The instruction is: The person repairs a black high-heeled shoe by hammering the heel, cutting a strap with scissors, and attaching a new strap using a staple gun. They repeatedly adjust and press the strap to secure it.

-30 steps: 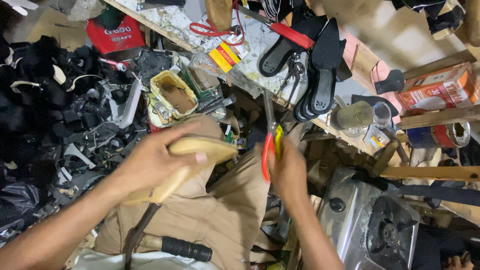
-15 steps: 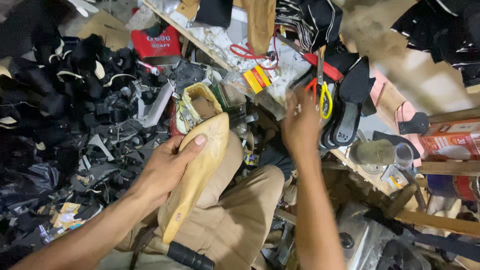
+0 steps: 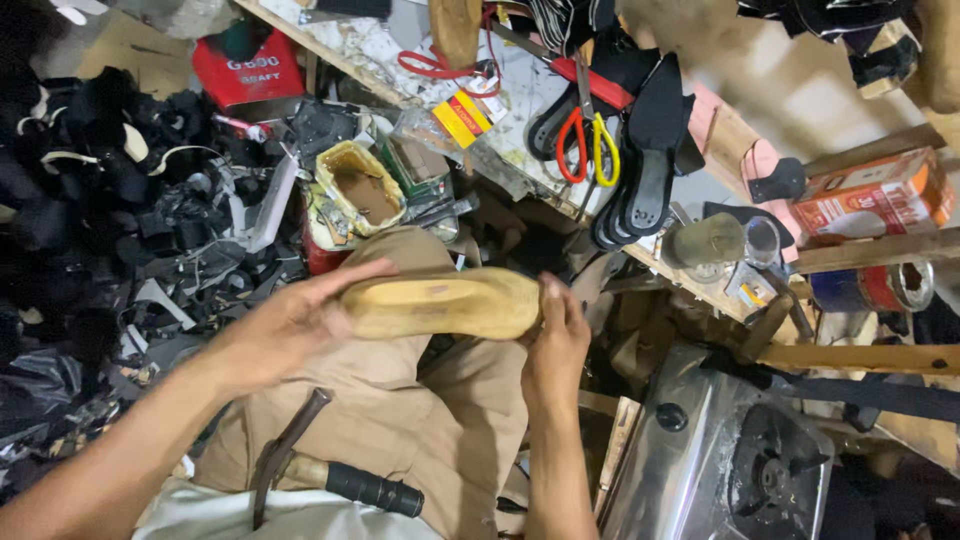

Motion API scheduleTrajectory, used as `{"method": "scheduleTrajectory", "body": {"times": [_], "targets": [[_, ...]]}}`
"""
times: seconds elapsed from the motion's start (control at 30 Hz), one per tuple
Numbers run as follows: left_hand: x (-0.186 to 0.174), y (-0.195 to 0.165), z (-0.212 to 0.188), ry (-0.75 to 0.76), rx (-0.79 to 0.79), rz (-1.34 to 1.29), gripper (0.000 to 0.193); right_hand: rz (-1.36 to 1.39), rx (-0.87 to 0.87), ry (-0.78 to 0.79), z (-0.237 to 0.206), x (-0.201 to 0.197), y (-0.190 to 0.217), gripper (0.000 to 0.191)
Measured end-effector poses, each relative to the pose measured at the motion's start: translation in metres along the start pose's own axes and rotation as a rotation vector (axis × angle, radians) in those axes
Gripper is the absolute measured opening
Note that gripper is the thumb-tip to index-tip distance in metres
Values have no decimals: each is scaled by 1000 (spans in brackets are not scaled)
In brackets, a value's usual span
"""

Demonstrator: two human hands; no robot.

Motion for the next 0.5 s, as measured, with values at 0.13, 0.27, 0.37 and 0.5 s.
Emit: {"method": "scheduleTrajectory", "body": {"times": [0.13,0.27,0.37,0.5], "targets": [[4,-10,2,-212,272,1008,84,99,53,-29,-22,-39,-39,36],[14,-20,7,-187,354,1096,77,-138,-53,-154,-42,-104,-77,36],[15,-26,13,-182,369,1147,79,-1066,-529,-110,-53,-113,-85,29],[17,-18,19,-125,278,1062,80,-971,-528,10,-47,-115,-105,50]]}}
Point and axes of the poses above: each hand's wrist, its own z-axis towards the middle knuckle, its own x-axis out of the palm, y = z × x, the point moved 7 cm from there along z, towards the middle knuckle, and after that the axes turned 10 degrees about z, right-handed, at the moved point
